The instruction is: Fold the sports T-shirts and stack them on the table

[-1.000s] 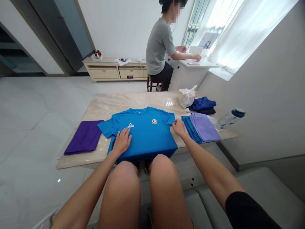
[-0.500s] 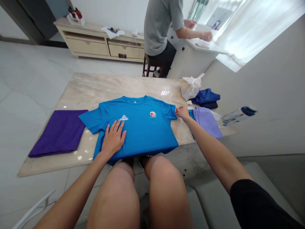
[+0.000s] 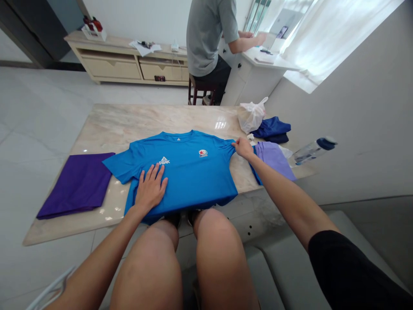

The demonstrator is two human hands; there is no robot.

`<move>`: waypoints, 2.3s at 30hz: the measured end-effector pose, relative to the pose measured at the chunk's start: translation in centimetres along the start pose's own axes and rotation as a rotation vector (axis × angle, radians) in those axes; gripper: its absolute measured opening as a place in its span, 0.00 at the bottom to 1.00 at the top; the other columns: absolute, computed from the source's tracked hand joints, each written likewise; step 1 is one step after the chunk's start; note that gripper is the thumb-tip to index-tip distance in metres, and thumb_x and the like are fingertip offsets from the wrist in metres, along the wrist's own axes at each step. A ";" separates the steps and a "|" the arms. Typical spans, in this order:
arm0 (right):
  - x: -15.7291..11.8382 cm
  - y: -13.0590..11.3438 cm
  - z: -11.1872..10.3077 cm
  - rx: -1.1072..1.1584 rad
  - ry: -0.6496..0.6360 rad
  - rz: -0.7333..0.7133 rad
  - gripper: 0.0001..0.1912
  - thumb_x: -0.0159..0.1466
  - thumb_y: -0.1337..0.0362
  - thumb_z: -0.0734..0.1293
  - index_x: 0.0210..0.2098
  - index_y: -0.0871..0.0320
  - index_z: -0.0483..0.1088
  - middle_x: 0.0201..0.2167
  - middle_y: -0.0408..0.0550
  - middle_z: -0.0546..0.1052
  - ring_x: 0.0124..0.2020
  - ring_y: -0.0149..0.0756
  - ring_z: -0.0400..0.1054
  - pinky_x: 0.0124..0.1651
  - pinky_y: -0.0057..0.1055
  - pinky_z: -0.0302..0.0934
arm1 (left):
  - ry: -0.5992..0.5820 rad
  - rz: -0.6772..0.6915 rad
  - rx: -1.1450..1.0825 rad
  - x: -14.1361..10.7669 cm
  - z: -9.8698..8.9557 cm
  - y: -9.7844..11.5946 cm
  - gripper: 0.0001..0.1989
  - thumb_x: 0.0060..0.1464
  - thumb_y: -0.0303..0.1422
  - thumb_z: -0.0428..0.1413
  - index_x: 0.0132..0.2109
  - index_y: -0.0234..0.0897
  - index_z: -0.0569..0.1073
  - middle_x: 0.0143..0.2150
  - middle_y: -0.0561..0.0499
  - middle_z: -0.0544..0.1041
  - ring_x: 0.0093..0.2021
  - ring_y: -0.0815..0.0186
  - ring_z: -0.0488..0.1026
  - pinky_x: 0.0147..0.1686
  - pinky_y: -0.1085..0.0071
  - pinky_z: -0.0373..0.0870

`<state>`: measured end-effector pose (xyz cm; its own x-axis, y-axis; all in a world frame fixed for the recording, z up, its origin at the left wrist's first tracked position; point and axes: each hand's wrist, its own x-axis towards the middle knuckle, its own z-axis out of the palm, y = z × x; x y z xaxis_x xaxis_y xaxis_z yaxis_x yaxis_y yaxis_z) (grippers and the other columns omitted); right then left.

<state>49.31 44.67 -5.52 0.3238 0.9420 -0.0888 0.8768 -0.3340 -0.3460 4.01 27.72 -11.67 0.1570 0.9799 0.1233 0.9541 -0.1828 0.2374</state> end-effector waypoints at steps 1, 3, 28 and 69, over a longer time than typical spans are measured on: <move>0.3 0.0 0.0 -0.009 0.010 -0.003 0.10 0.76 0.56 0.70 0.49 0.56 0.77 0.52 0.58 0.84 0.54 0.50 0.76 0.57 0.39 0.68 | -0.004 0.003 0.001 0.1 0.1 -0.1 0.36 0.77 0.45 0.40 0.81 0.33 0.64 0.84 0.38 0.60 0.85 0.45 0.55 0.83 0.38 0.47; 0.7 0.1 0.2 -0.024 0.036 -0.005 0.10 0.76 0.56 0.70 0.50 0.55 0.76 0.52 0.58 0.83 0.55 0.51 0.75 0.58 0.41 0.67 | -0.007 0.008 -0.001 0.4 0.1 -0.2 0.36 0.76 0.45 0.40 0.82 0.34 0.63 0.85 0.39 0.59 0.85 0.46 0.54 0.83 0.38 0.46; -23.7 8.6 6.7 0.443 0.265 -0.149 0.19 0.75 0.48 0.60 0.50 0.55 0.73 0.44 0.60 0.82 0.43 0.51 0.77 0.53 0.47 0.73 | 0.189 -0.144 -0.196 -5.2 -1.7 1.3 0.28 0.74 0.43 0.45 0.71 0.31 0.70 0.72 0.28 0.73 0.74 0.43 0.68 0.75 0.42 0.63; -21.3 -4.6 11.6 0.074 -0.024 -0.741 0.34 0.80 0.52 0.55 0.79 0.58 0.65 0.82 0.58 0.63 0.84 0.55 0.53 0.83 0.61 0.49 | -0.021 -0.092 -0.118 -4.6 0.3 3.1 0.33 0.78 0.42 0.43 0.82 0.35 0.62 0.85 0.39 0.59 0.86 0.50 0.53 0.84 0.43 0.46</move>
<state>34.21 26.52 -12.90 -0.3517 0.9201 0.1721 0.8358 0.3915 -0.3850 6.32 22.68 -11.84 0.0763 0.9942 0.0760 0.9284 -0.0986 0.3582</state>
